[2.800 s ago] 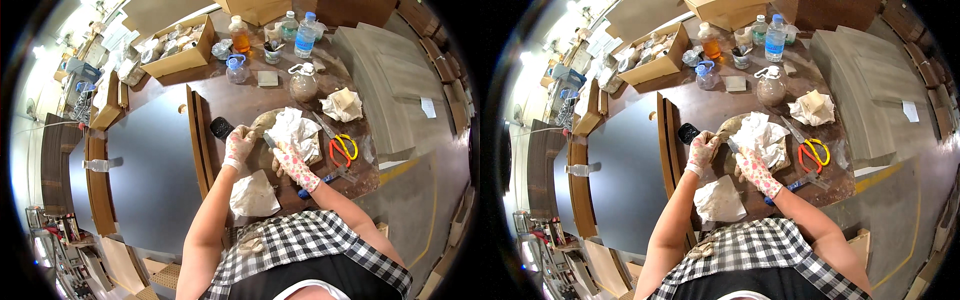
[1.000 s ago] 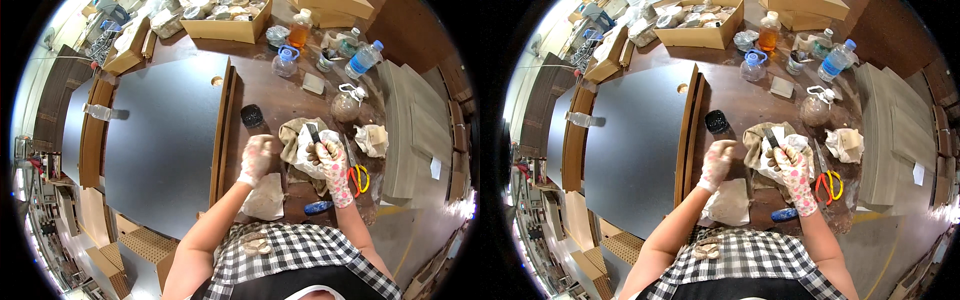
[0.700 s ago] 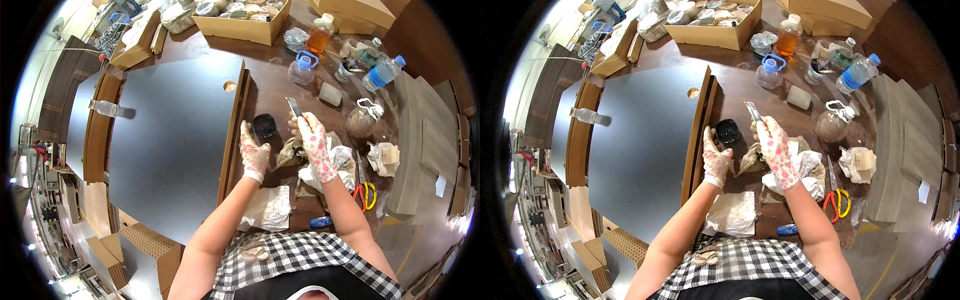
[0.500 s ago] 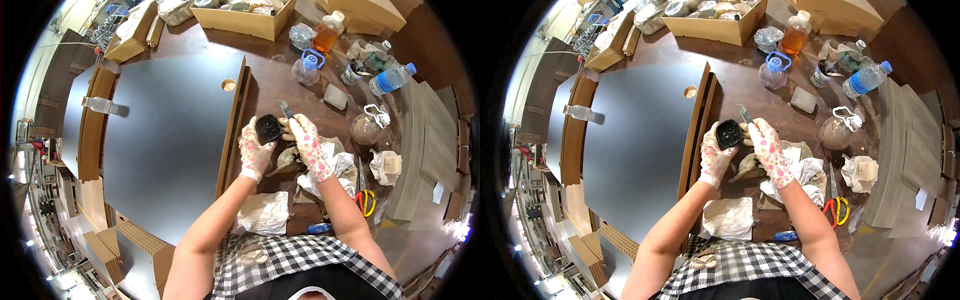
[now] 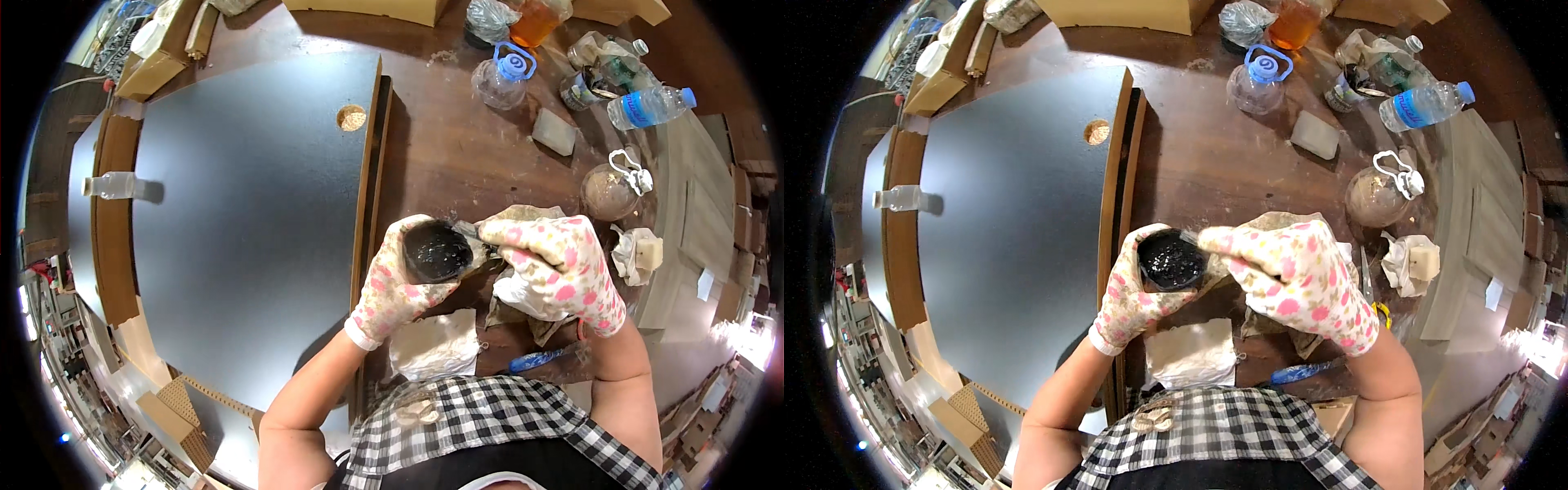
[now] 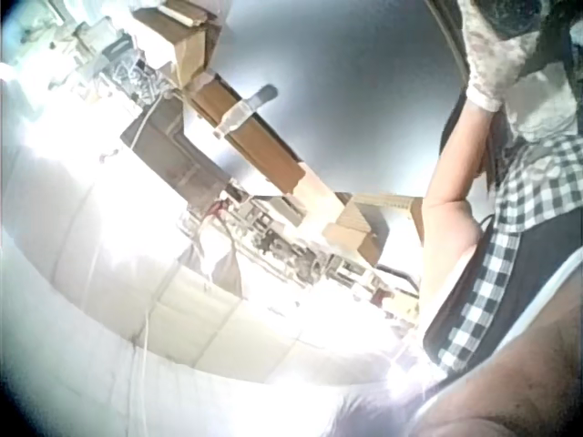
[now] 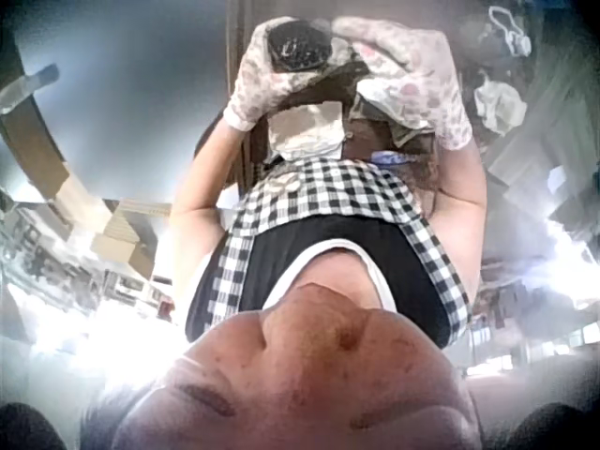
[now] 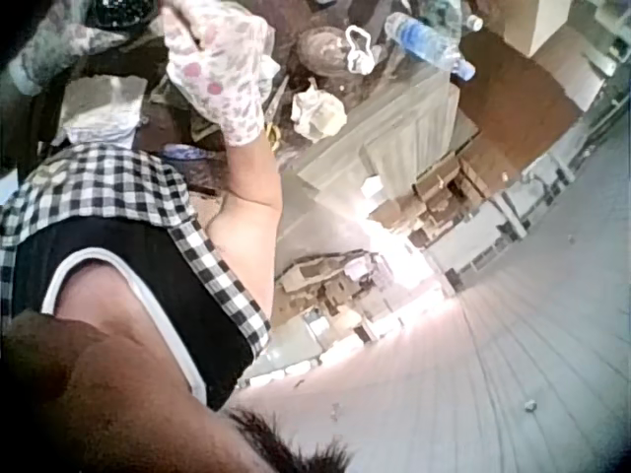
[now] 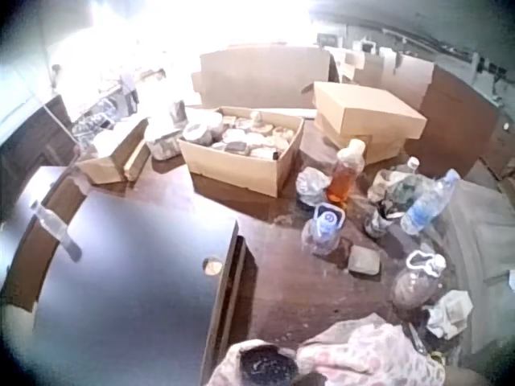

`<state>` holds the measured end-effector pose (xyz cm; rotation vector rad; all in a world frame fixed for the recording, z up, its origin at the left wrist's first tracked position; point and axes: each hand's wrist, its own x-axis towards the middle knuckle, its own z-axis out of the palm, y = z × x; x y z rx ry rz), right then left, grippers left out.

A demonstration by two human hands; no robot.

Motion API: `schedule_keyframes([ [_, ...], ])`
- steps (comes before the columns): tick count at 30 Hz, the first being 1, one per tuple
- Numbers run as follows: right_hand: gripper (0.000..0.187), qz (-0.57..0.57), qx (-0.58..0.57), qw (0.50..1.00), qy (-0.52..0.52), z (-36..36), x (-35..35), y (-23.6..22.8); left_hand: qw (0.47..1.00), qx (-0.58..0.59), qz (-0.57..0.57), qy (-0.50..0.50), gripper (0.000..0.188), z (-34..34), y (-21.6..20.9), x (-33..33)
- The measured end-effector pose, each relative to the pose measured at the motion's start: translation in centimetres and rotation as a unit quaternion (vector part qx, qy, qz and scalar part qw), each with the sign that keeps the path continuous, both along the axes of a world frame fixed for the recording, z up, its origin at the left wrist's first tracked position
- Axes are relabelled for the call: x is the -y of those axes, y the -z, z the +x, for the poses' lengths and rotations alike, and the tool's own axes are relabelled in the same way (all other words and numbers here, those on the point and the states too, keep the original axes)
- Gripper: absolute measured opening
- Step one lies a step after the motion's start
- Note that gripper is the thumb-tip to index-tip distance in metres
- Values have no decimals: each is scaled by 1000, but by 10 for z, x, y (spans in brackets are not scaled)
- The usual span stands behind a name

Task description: The person wipes a black wooden panel with a cloth and then uses a spatula to apply a dark filler substance from a small container into a hole in the panel.

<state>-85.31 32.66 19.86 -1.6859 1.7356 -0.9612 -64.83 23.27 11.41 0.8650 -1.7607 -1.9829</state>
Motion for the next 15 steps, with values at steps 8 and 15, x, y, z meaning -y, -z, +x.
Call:
schedule_keyframes([
  [8, 30, 120, -31, 992, -15, 11, 10, 4, 996, 34, -77, -19, 76, 4, 4, 8],
  [15, 24, 153, -10, 988, 8, 14, 15, 16, 994, 50, -99, -21, 74, 4, 3, 11],
])
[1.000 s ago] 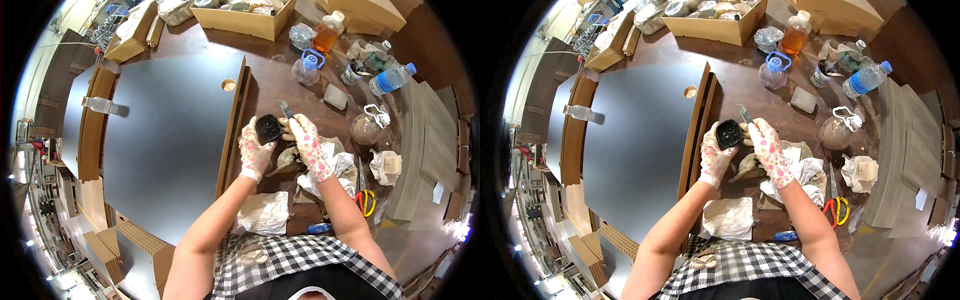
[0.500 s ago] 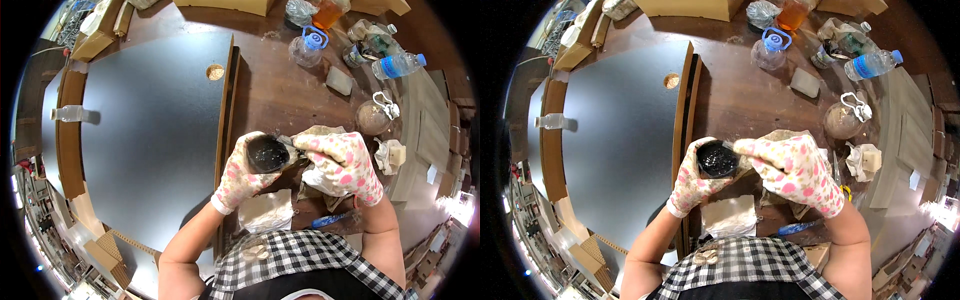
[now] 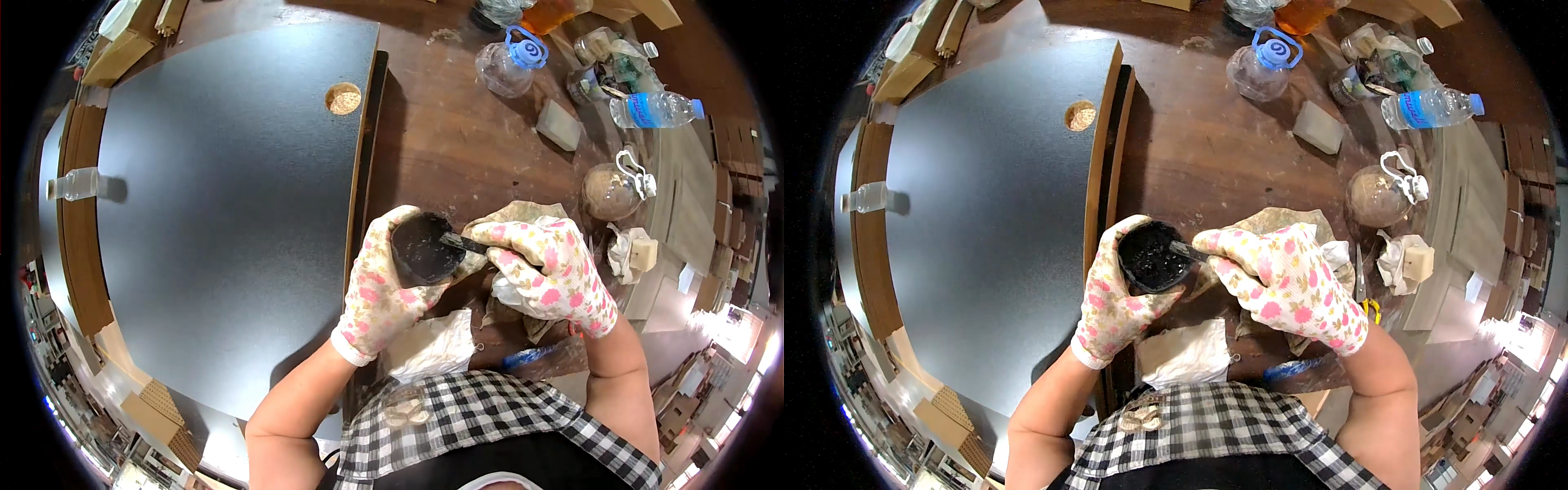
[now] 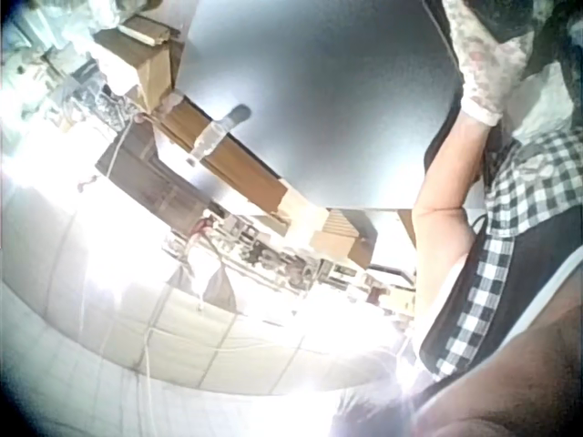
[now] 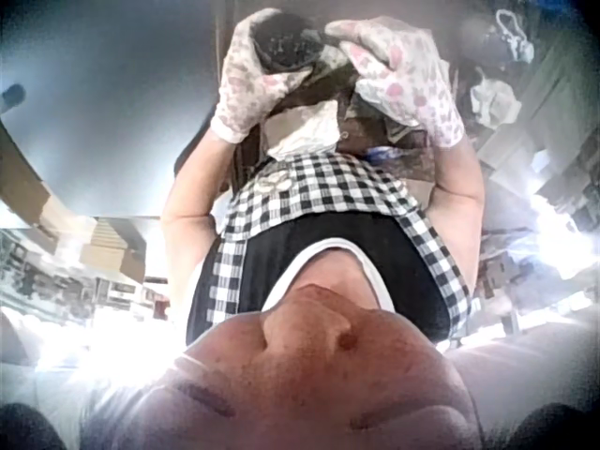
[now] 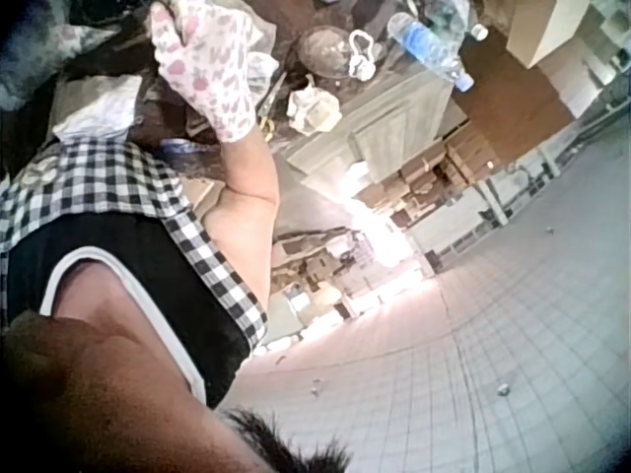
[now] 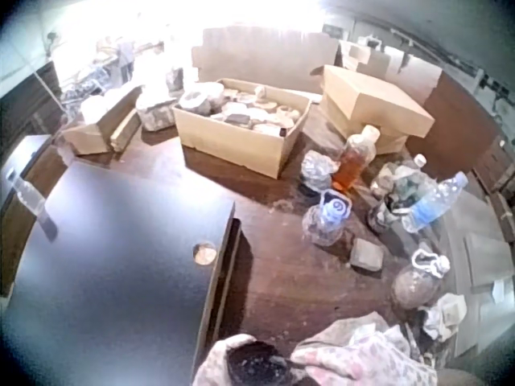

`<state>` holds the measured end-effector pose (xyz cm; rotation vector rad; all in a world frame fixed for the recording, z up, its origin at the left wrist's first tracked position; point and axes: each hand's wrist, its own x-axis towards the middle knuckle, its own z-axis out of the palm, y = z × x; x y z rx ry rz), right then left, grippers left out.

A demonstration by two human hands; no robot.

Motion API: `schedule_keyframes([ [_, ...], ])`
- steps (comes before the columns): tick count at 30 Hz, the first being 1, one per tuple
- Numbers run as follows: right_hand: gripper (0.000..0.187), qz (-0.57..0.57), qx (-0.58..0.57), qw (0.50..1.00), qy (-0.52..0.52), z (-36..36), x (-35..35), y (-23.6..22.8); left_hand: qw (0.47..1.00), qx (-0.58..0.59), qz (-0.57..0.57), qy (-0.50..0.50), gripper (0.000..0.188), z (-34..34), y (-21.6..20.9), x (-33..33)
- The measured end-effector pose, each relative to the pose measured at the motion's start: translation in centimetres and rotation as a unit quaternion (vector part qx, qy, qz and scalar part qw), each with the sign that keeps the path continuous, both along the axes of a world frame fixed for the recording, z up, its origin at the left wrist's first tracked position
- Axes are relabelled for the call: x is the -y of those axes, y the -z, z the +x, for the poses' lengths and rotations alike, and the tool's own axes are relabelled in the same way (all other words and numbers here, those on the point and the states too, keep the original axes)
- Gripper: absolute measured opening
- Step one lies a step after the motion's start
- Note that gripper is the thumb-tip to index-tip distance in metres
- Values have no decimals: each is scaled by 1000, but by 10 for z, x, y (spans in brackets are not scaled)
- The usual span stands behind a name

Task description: The person wipes a black wooden panel with a cloth and then uses a spatula to apply a dark filler substance from a small container into a hole in the panel.

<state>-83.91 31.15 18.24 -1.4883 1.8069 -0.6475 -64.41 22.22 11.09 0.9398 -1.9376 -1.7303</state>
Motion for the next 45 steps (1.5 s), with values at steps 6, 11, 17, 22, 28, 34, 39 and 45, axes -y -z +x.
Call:
schedule_keyframes([
  [6, 21, -4, 14, 1000, 13, -1, 1, 8, 999, -5, -48, -11, 67, -5, -1, 0],
  [11, 21, -13, 21, 1000, 16, -2, 1, 10, 999, 1, -39, -3, 71, -4, -1, -1],
  [17, 21, 4, 25, 1000, 17, -1, 3, 10, 999, 13, -37, 5, 72, -3, -3, -1],
  [22, 21, 9, 38, 999, 25, -2, 3, 11, 1000, 12, -17, 8, 74, -3, -1, -1],
  [28, 19, 4, 32, 999, 8, -5, 2, 13, 1000, 1, 1, -5, 70, -4, -1, -2],
  [34, 21, 49, 93, 993, 54, -6, 0, 14, 1000, -7, 23, -1, 69, -3, 1, -2],
  [39, 19, 136, 233, 951, 151, -6, 1, 6, 1000, -5, 26, 9, 73, -1, 3, -2],
  [45, 22, 155, 336, 900, 231, -5, 1, -4, 1000, -16, 10, 13, 73, 0, 8, -2],
])
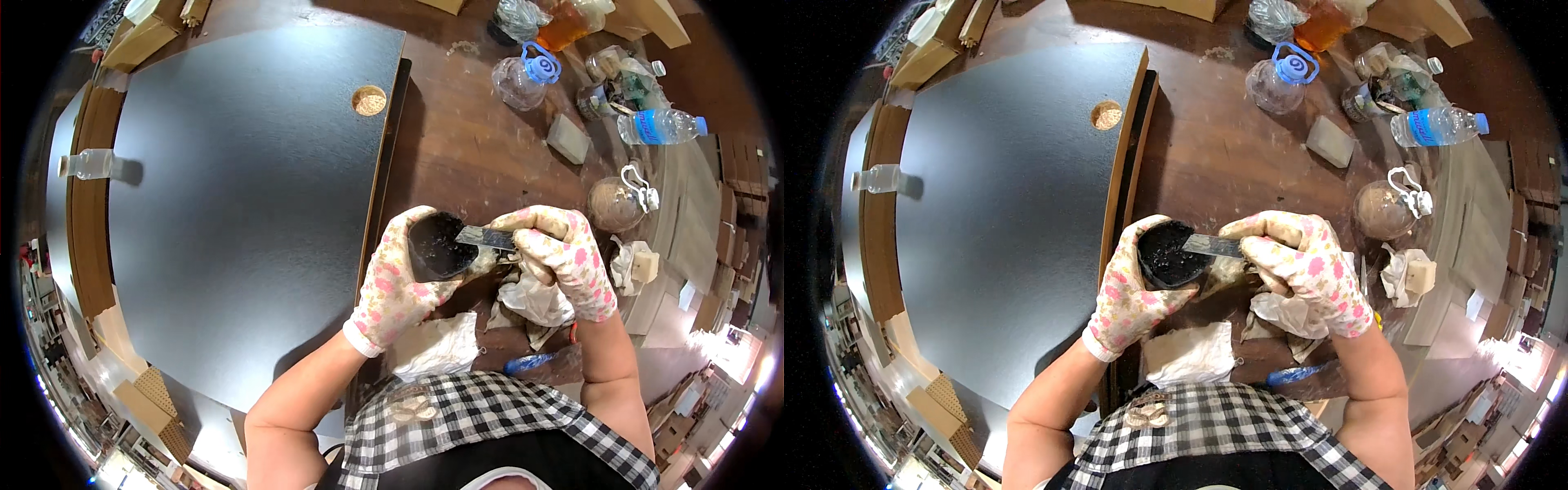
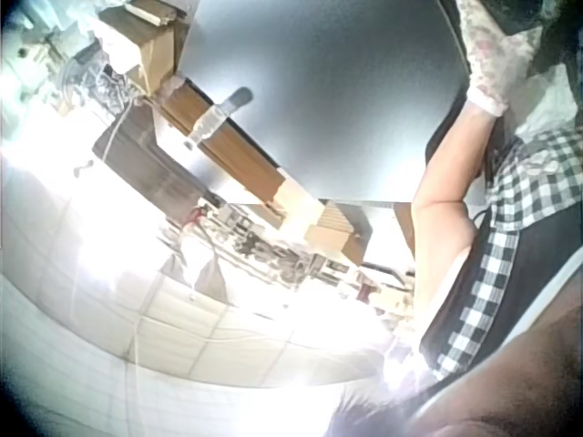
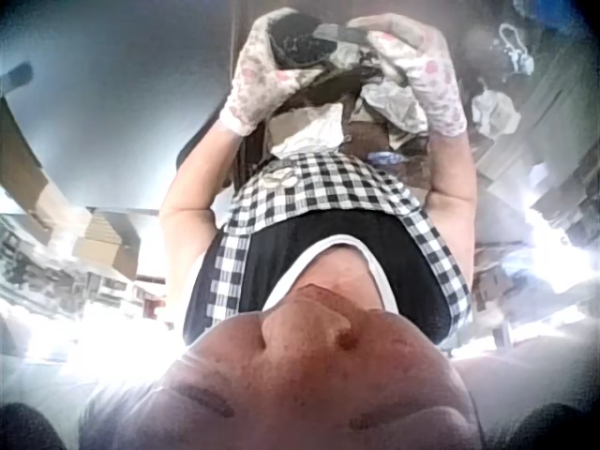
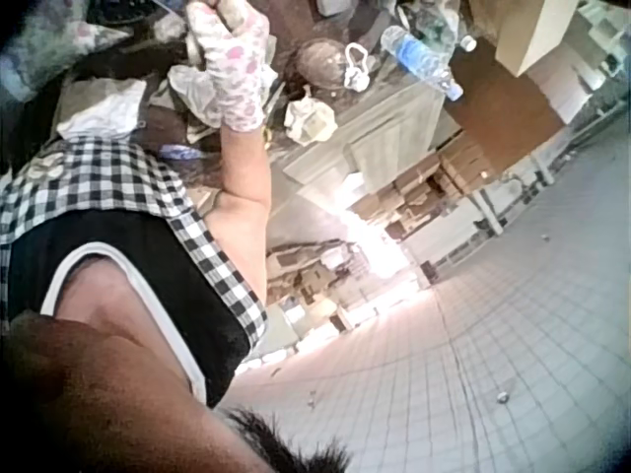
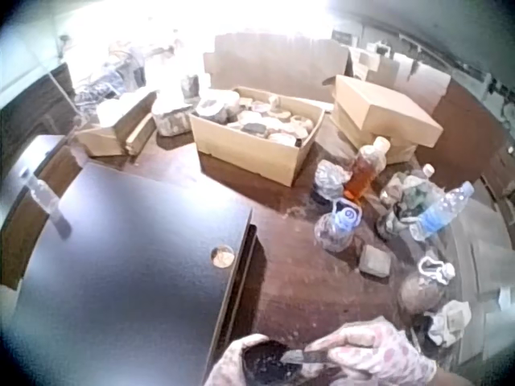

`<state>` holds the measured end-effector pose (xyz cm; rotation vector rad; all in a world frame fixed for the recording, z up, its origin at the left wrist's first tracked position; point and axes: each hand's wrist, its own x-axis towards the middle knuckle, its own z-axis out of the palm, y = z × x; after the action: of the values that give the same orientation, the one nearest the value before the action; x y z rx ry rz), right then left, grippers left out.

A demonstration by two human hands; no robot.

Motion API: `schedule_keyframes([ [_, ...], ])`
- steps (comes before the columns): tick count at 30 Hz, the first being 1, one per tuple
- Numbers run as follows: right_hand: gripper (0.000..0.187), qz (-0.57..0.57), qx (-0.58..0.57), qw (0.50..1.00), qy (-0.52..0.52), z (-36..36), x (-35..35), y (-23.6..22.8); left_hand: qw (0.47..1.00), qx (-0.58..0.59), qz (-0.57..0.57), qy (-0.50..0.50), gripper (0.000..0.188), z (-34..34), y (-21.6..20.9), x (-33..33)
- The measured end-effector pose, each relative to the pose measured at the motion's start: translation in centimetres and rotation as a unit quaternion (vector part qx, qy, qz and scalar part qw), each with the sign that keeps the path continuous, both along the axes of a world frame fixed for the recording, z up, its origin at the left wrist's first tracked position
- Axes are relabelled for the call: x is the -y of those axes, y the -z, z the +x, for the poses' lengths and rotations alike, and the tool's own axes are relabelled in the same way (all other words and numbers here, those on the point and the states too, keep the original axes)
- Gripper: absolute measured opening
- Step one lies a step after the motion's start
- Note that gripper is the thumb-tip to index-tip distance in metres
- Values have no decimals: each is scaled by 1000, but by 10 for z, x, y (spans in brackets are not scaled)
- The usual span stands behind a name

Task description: The person wipes a black wooden panel with a cloth and then uses a spatula to apply a dark filler substance from a small container into a hole in the panel.

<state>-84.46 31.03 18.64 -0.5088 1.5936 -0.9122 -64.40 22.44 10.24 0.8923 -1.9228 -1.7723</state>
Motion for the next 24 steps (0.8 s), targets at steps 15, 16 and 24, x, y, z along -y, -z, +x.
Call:
schedule_keyframes([
  [15, 38, -82, 161, 978, 106, -5, -20, 36, 999, -23, 9, -31, 76, -1, 0, 1],
  [16, 38, -85, 174, 976, 102, -4, -22, 40, 998, -34, 29, -38, 76, 0, 4, -1],
  [24, 25, -172, 131, 970, 110, -10, 8, 38, 999, -30, -11, -36, 78, 0, -6, 1],
])
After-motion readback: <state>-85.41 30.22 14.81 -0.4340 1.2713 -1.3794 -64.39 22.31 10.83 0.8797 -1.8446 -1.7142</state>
